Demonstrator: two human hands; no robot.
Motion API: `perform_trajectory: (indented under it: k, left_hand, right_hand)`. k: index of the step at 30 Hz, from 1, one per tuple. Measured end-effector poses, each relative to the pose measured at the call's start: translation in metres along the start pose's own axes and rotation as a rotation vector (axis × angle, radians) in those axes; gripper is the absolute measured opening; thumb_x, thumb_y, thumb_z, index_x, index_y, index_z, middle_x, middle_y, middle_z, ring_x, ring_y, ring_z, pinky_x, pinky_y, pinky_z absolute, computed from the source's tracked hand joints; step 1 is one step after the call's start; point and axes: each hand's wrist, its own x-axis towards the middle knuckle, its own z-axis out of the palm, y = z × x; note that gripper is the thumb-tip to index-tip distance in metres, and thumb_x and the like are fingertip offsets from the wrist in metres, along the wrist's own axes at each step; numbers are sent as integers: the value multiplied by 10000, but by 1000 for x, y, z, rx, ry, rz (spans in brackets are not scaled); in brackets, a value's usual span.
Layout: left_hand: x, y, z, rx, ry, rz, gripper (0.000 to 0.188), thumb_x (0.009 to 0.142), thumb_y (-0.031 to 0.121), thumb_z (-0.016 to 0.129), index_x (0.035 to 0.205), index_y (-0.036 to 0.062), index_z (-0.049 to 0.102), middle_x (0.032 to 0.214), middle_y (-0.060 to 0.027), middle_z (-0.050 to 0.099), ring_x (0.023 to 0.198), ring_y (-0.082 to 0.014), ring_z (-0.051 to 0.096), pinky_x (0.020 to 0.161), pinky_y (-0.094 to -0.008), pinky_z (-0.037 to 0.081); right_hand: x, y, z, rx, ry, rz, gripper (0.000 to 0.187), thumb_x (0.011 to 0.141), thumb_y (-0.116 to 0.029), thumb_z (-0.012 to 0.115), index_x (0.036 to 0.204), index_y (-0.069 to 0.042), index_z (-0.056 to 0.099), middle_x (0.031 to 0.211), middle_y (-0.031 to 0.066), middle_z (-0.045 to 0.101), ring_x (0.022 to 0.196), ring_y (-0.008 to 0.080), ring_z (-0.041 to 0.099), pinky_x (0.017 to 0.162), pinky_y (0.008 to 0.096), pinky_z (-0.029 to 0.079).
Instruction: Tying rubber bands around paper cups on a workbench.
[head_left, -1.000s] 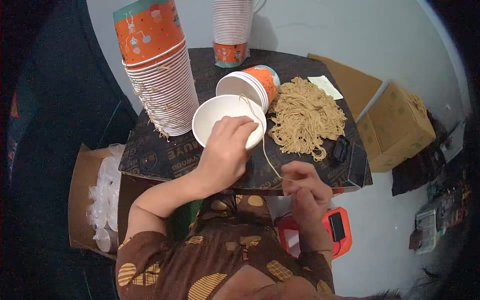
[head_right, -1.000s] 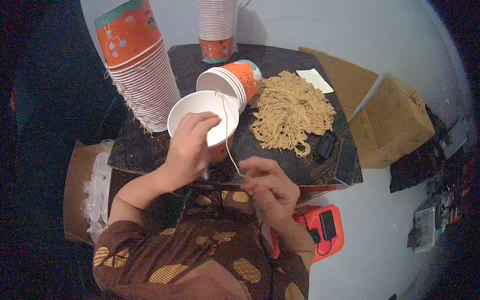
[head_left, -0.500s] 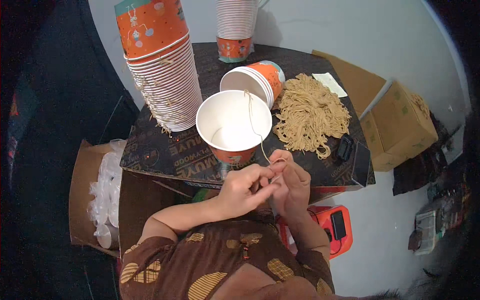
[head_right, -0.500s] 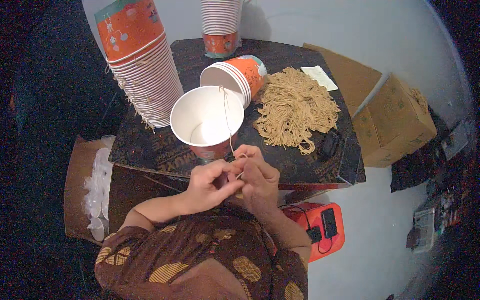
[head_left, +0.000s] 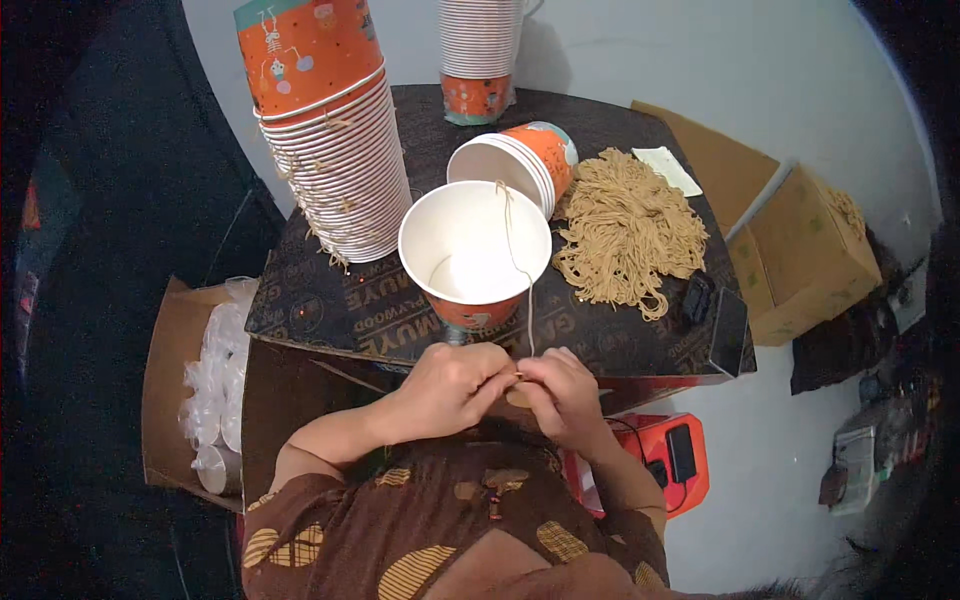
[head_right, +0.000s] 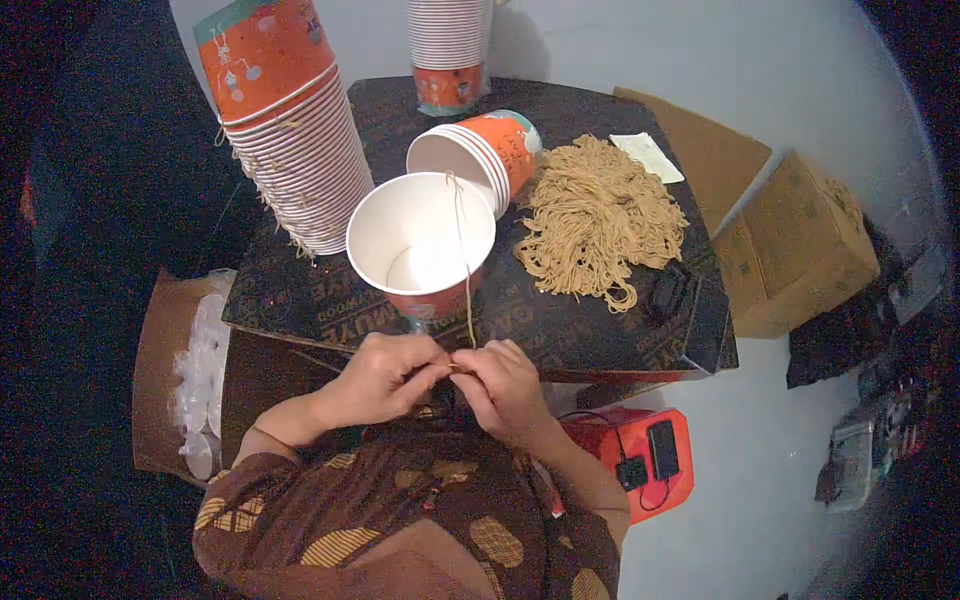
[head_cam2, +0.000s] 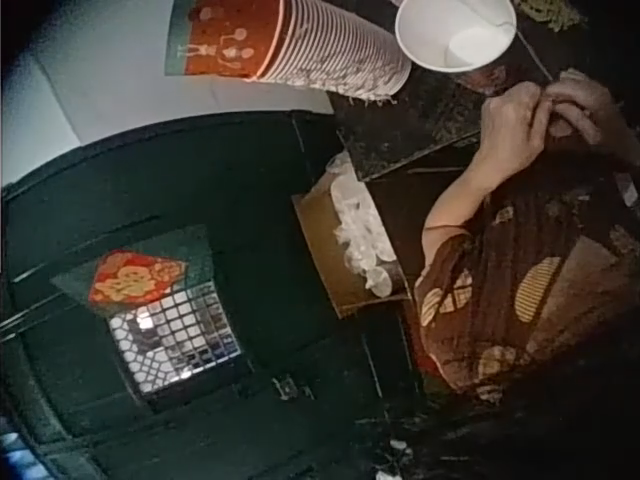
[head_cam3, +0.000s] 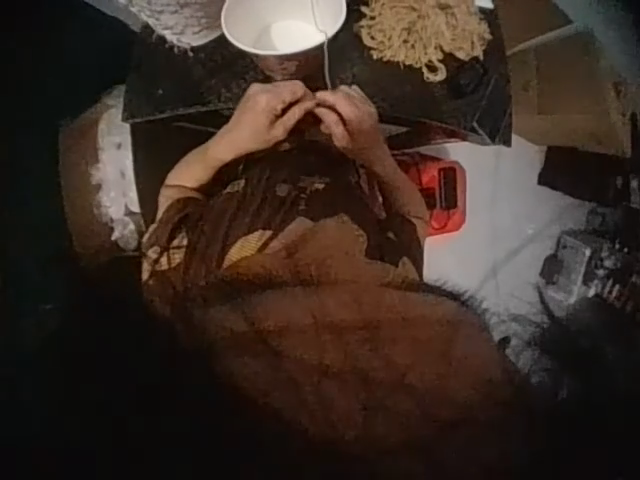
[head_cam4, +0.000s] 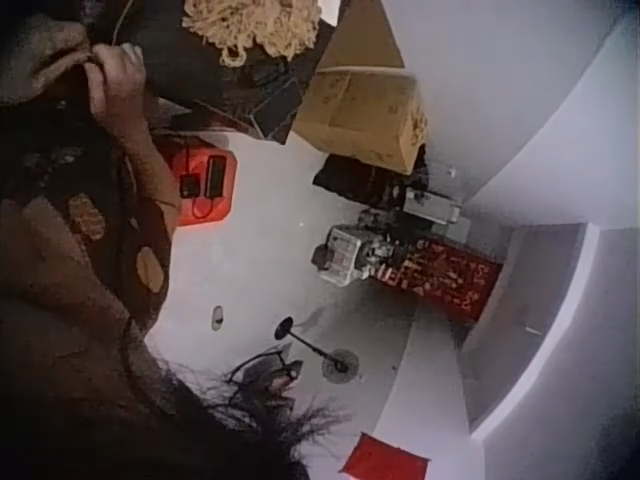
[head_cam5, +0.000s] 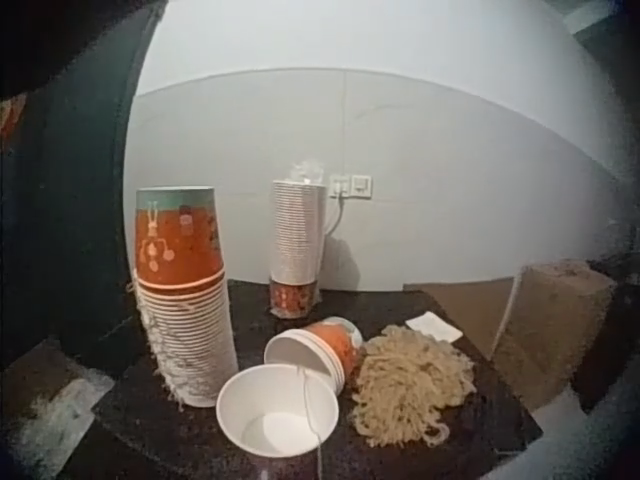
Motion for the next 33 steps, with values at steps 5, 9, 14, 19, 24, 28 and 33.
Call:
perform_trajectory:
  k: [5,9,14,19,24,28,33]
  left_hand:
    - [-5,-2,-30,67,-59,128,94,835,64,715,856,18,635,779,-124,638,656,-307,643,562,-386,503]
    - [4,-12,-78,417,171,250,323,710,-81,674,1010,25,621,1002,-117,666,1026,-337,626,907,-450,504]
    - [6,-46,-87,616,235,173,306,731,-33,736,1001,54,623,1034,-75,672,1217,-341,547,1122,-575,313]
    - [3,-45,-70,577,210,169,223,725,40,790,894,64,646,904,-63,649,1160,-303,579,1165,-618,234]
    - [10,-29,-48,490,241,200,172,734,46,797,806,49,640,795,-60,612,913,-254,632,1158,-608,250]
    - [9,-26,-41,435,254,185,220,751,60,793,913,54,644,792,-64,617,850,-250,637,1146,-583,277]
    - [6,-17,-51,407,350,153,203,786,55,755,964,48,656,825,-80,648,851,-253,650,1130,-549,316]
  right_hand:
    - [5,-9,-6,46,57,-38,62,813,-16,692,873,-23,680,727,116,592,659,293,569,606,367,451]
    - [-3,-9,-27,52,322,22,37,848,-6,674,875,-14,698,694,77,593,597,211,539,552,320,423]
    - [-5,-3,-52,-52,752,142,115,960,-14,559,925,31,659,765,6,551,650,54,426,591,202,342]
    - [10,-8,-52,-225,728,48,85,915,28,594,917,16,678,756,30,555,669,120,463,647,251,375]
    - [16,-5,-21,-434,437,-158,260,677,-46,783,910,-144,722,809,6,555,831,253,522,805,415,368]
    - [24,-7,0,-504,417,-162,246,649,-48,781,861,-144,701,872,-9,541,872,270,513,795,417,357]
    - [27,-1,11,-481,450,-155,231,628,3,750,815,-117,687,847,5,501,865,262,481,779,395,324]
